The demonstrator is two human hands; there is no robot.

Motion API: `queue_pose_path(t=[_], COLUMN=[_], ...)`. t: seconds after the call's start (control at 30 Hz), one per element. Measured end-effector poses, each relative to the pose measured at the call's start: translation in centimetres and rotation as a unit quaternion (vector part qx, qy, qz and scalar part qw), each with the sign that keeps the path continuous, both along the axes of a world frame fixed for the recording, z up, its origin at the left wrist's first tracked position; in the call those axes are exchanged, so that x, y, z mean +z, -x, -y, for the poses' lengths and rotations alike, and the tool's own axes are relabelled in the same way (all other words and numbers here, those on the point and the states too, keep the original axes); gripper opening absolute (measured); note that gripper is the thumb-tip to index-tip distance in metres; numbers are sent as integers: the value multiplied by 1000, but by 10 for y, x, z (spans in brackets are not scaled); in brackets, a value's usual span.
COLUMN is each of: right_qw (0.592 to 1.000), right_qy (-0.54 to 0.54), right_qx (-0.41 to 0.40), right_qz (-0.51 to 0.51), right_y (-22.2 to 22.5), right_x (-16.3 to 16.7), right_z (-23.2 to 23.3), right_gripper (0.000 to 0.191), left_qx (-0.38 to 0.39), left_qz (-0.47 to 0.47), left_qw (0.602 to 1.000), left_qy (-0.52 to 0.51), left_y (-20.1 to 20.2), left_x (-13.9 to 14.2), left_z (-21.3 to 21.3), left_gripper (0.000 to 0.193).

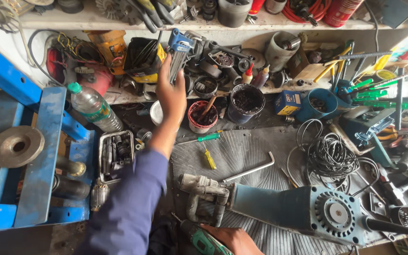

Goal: The person cleans a blue power tool with a cloth, then uses a cordless drill and an Allen key to tighten screws on the tool's housing. They reposition the tool and continue fastening components on the workbench.

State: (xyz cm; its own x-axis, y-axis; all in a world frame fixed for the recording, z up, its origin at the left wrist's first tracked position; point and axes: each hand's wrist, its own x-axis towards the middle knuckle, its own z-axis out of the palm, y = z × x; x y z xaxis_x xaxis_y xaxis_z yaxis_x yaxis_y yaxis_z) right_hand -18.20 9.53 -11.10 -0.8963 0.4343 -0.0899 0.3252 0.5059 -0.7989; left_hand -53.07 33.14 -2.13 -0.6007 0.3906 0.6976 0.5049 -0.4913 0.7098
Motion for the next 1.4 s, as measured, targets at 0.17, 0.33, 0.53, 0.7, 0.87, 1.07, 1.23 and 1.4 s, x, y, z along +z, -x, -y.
queue_pose_path(t=[0.17, 0.33, 0.53, 0.7, 0.87, 1.07, 1.23, 1.4], right_qw=[998, 994, 990, 967, 889, 819, 705, 661], right_qy=[-13, -73, -92, 100, 299, 245, 158, -49], right_qx=[-12, -76, -104, -222, -303, -295, -260, -613], right_qz=[-53, -17, -34, -79, -169, -428, -641, -430], right_y=[-1, -5, -26, -83, -197, -347, -447, -537], right_x=[35, 45, 50, 59, 67, 78, 117, 123], right_z=[5, 16, 43, 75, 102, 91, 30, -52], right_gripper=[69, 69, 70, 50, 37, 56, 38, 47], left_qx=[-258, -231, -227, -278, -312, -389, -237, 68], left_qz=[442, 8, -308, -231, -151, -161, -330, -284], left_qw=[850, 968, 919, 921, 934, 900, 913, 956], left_qy=[-122, 99, 94, 148, 88, 113, -34, -25], left_y=[-74, -116, -154, -163, -146, -186, -259, -378], left_x=[30, 89, 121, 48, -109, -258, -216, -100], left_z=[106, 210, 262, 283, 290, 267, 244, 242], left_gripper=[41, 50, 47, 44, 28, 11, 16, 38])
